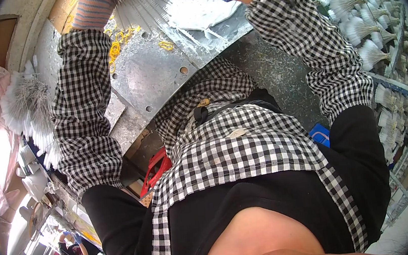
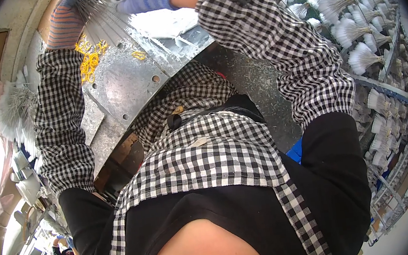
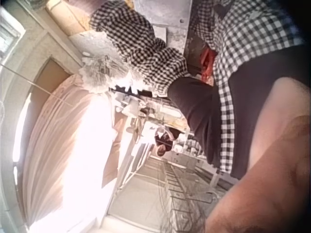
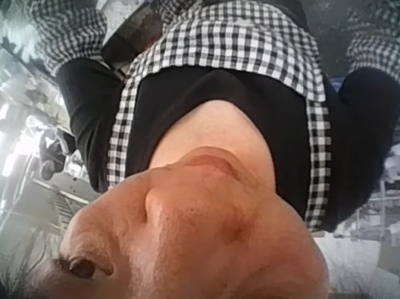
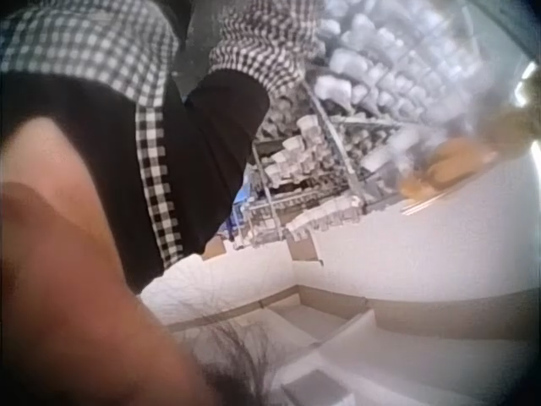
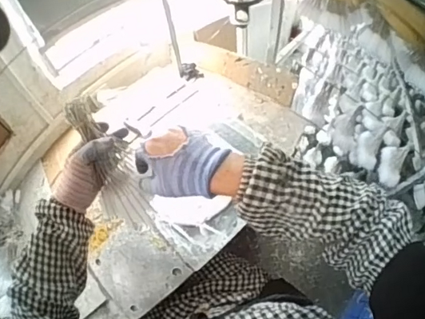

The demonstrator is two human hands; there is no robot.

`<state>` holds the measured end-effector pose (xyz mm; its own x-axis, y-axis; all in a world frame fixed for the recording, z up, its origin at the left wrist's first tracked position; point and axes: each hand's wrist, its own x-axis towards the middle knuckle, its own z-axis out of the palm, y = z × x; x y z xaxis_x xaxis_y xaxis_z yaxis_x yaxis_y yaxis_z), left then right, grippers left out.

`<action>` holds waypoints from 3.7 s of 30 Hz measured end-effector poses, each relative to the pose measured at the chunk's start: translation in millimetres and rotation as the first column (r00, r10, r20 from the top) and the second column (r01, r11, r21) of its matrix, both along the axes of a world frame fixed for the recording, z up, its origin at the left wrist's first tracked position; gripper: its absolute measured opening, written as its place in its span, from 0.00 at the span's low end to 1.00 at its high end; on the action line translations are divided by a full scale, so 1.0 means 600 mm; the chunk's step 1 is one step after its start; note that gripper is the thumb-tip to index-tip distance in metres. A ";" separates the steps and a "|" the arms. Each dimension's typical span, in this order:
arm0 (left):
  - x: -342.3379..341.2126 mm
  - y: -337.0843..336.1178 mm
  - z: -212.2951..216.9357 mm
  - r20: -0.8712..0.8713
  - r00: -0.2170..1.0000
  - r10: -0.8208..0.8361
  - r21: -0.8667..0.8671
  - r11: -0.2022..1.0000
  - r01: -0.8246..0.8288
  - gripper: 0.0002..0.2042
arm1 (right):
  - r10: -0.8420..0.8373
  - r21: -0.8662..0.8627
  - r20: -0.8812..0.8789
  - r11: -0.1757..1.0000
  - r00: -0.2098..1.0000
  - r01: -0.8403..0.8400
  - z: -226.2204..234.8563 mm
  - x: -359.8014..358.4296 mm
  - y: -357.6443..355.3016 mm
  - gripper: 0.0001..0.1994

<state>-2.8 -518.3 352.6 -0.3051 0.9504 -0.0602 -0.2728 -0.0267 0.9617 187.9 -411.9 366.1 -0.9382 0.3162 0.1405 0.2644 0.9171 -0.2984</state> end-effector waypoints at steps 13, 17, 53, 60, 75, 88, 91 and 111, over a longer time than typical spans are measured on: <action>0.010 0.007 0.012 -0.031 0.995 0.092 -0.004 0.996 -0.092 0.18 | -0.005 -0.121 0.000 0.993 1.000 0.005 0.006 0.000 0.034 0.18; 0.011 0.008 0.008 -0.012 0.994 0.111 -0.040 0.993 -0.111 0.17 | -0.083 0.004 0.036 0.997 0.996 0.083 0.001 -0.008 0.021 0.17; 0.074 0.048 0.013 -0.261 0.933 0.249 0.209 0.958 -0.197 0.11 | -0.107 0.026 -0.200 0.993 0.974 0.114 -0.063 -0.017 0.031 0.15; 0.064 0.068 -0.006 -0.166 0.945 0.282 0.218 0.945 -0.243 0.12 | -0.055 -0.041 -0.296 0.998 0.954 0.044 -0.052 -0.009 0.049 0.16; 0.082 0.078 0.017 -0.946 -0.056 0.321 0.289 0.907 0.307 0.19 | 0.171 0.018 -0.387 0.984 0.906 -0.178 -0.203 -0.008 0.128 0.12; 0.086 0.086 -0.060 -0.910 -0.291 0.294 0.177 0.913 0.368 0.14 | 0.120 0.326 -0.111 0.942 0.987 -0.078 -0.211 0.007 0.085 0.12; 0.082 0.085 -0.065 -0.911 -0.271 0.310 0.198 0.907 0.373 0.15 | 0.025 0.184 0.060 0.982 0.998 -0.035 -0.155 0.006 0.060 0.12; 0.109 0.086 -0.031 -0.926 -0.281 0.253 0.123 0.904 0.408 0.21 | 0.121 0.005 -0.276 0.992 0.954 -0.124 -0.223 0.023 0.090 0.17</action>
<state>62.5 -466.9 334.1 0.4218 0.8030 0.4211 0.9009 -0.4234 -0.0951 201.9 -357.8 232.4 -0.8954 0.2046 0.3955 0.0563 0.9331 -0.3551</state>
